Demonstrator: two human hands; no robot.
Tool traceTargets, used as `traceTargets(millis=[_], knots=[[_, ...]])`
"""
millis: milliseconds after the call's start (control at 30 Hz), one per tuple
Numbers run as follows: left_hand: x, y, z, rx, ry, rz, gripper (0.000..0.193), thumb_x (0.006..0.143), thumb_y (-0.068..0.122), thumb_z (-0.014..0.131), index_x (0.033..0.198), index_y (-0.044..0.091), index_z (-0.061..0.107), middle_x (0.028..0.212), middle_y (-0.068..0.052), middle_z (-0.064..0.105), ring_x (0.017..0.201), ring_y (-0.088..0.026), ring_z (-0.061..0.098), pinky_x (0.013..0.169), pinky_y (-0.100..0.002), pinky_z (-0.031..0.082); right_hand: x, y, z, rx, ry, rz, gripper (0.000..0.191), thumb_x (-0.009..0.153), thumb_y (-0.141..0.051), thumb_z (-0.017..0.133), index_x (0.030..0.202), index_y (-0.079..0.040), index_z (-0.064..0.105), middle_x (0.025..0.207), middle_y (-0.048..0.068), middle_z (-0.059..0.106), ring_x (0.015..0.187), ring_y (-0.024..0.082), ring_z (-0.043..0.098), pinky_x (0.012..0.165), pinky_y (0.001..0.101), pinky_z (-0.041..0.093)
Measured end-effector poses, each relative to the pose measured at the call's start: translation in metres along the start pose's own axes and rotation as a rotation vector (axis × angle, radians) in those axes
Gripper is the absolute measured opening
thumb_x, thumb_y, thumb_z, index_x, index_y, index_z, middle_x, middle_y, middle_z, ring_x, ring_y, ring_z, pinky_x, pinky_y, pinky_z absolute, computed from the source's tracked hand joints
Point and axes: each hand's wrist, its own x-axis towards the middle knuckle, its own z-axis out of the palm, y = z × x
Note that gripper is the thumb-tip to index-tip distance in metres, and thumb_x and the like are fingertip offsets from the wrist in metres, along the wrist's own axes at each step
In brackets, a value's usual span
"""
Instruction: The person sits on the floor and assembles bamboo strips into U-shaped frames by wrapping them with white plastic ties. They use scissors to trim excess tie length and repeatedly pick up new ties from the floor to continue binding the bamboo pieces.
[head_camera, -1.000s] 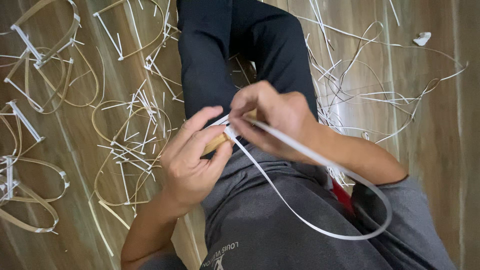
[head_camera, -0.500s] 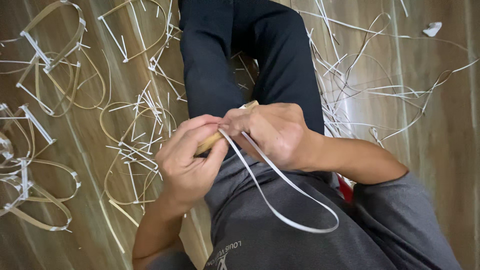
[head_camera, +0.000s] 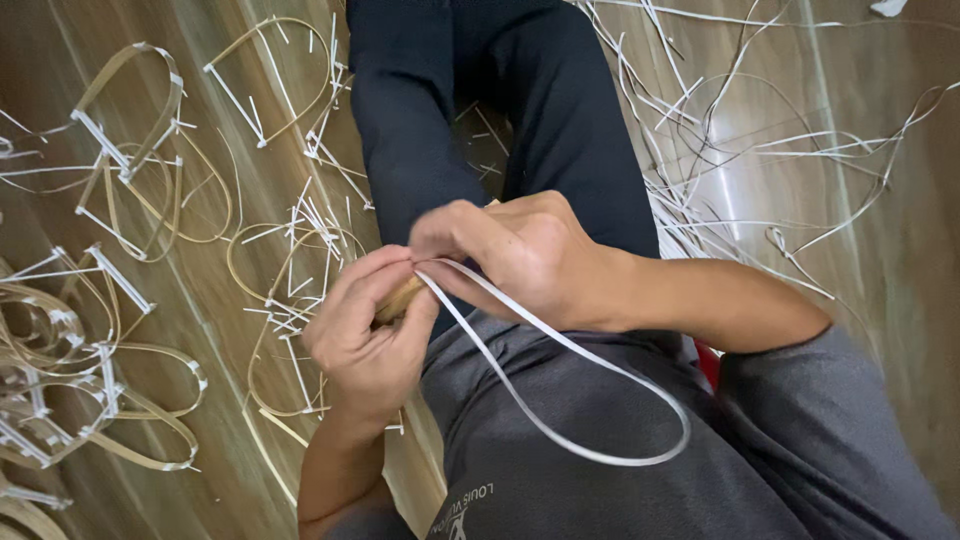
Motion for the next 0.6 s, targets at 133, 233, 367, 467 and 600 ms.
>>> traceTargets(millis=[133, 233, 367, 467, 600], knots=[[0.0, -0.004, 0.0, -0.02, 0.046, 0.048, 0.026, 0.087, -0.005, 0.081, 0.11, -0.004, 0.071, 0.115, -0.016, 0.072, 0.104, -0.022, 0.074, 0.092, -0.031, 0.062, -0.004, 0.001, -0.003, -0.115, 0.112, -0.186, 0.016, 0.095, 0.001, 0.082, 0.1, 0.001, 0.067, 0.089, 0.008, 0.072, 0.073, 0.018, 0.072, 0.063, 0.0298, 0.058], [-0.001, -0.005, -0.004, -0.01, 0.094, -0.064, 0.022, 0.089, -0.005, 0.08, 0.109, -0.004, 0.07, 0.115, -0.016, 0.073, 0.102, -0.021, 0.074, 0.088, -0.03, 0.06, -0.008, -0.002, -0.007, -0.183, 0.124, -0.283, 0.018, 0.087, -0.001, 0.086, 0.093, 0.001, 0.069, 0.088, 0.009, 0.072, 0.059, 0.012, 0.066, 0.05, 0.0276, 0.051], [-0.004, -0.004, -0.004, 0.04, 0.058, -0.024, 0.023, 0.086, -0.006, 0.08, 0.106, -0.005, 0.07, 0.113, -0.017, 0.073, 0.099, -0.022, 0.073, 0.086, -0.03, 0.059, -0.013, -0.012, -0.005, -0.252, 0.096, -0.233, 0.021, 0.084, -0.002, 0.079, 0.103, 0.0, 0.07, 0.107, 0.01, 0.075, 0.069, 0.013, 0.067, 0.056, 0.0278, 0.05], [-0.005, -0.004, -0.002, 0.029, 0.08, -0.041, 0.023, 0.086, -0.007, 0.079, 0.107, -0.005, 0.07, 0.113, -0.018, 0.073, 0.099, -0.022, 0.072, 0.085, -0.03, 0.058, -0.016, -0.014, -0.004, -0.261, 0.091, -0.19, 0.019, 0.086, -0.003, 0.079, 0.103, -0.001, 0.07, 0.107, 0.008, 0.075, 0.071, 0.012, 0.067, 0.057, 0.0269, 0.05], [-0.005, -0.003, -0.001, 0.009, 0.08, -0.049, 0.023, 0.088, -0.007, 0.079, 0.109, -0.005, 0.07, 0.115, -0.017, 0.072, 0.101, -0.021, 0.072, 0.086, -0.03, 0.059, -0.02, -0.015, -0.006, -0.283, 0.065, -0.147, 0.016, 0.086, -0.002, 0.08, 0.1, 0.0, 0.071, 0.096, 0.005, 0.075, 0.064, 0.011, 0.065, 0.052, 0.0282, 0.048]])
